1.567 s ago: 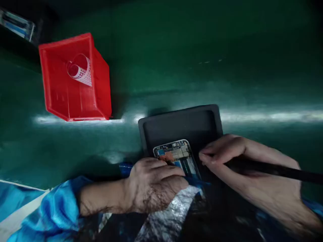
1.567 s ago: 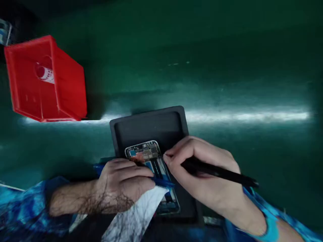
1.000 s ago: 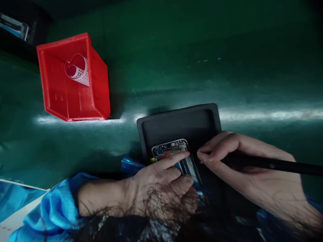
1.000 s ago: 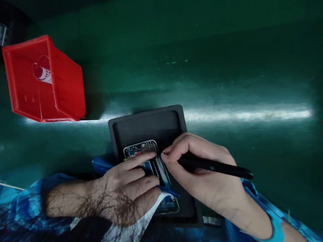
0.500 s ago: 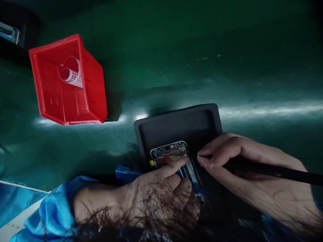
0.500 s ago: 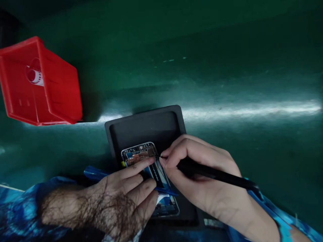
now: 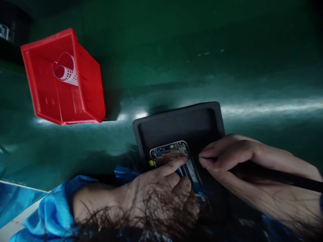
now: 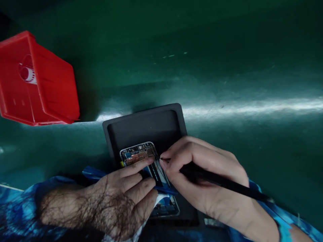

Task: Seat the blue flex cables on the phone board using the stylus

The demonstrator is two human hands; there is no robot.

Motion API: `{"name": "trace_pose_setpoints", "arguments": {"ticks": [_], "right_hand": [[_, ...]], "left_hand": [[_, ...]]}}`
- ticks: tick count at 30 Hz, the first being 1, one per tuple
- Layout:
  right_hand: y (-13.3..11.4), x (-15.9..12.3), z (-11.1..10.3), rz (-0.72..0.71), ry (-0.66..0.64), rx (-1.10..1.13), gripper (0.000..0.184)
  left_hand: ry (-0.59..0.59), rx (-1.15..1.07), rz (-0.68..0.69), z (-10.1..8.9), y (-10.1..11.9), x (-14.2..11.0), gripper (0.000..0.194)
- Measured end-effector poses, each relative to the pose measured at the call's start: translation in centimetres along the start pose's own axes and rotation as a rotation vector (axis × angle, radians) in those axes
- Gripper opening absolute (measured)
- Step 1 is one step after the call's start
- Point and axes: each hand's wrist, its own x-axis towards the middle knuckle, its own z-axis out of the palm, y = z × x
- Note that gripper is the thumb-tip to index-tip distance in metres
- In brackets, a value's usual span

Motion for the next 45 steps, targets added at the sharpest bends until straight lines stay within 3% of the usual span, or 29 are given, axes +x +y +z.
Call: {"name": "trace_pose_setpoints", "arguments": {"ticks": [9, 13, 19, 25, 30, 37, 45], "right_hand": [[0.0, -0.1, -0.2, -0.037, -0.043, -0.025, 0.021], [-0.1, -0.1, -0.3, -0.049, -0.057, -0.009, 0.020], [-0.7, -0.2, 0.2, 0.042, 0.026, 0.002, 0.022], [-0.1, -0.2, -0.5, -0.101, -0.124, -0.036, 0.018], [0.0, -0.2, -0.2, -0.036, 0.001, 0.009, 0.023], [0.5, -0.4, -0.5, -0.100, -0.081, -0.026, 0.023], [0.5, -0.4, -0.6, -0.182, -0.118, -0.060, 0.019]], "left_hand": [[-0.005, 0.036, 0.035, 0.6, -0.3, -0.3, 0.016], [0.106, 0.025, 0.101, 0.8, -0.6, -0.3, 0.017], [0.065, 0.016, 0.022, 0.1, -0.1, 0.0, 0.018], [0.064, -0.030, 0.025, 0.0, -0.4, 0.4, 0.015], [0.129, -0.083, -0.015, 0.4, -0.6, 0.3, 0.011], [0.070, -0.051, -0.018, 0.3, -0.6, 0.1, 0.023], [0.125, -0.080, -0.025, 0.6, -0.6, 0.1, 0.020]]}}
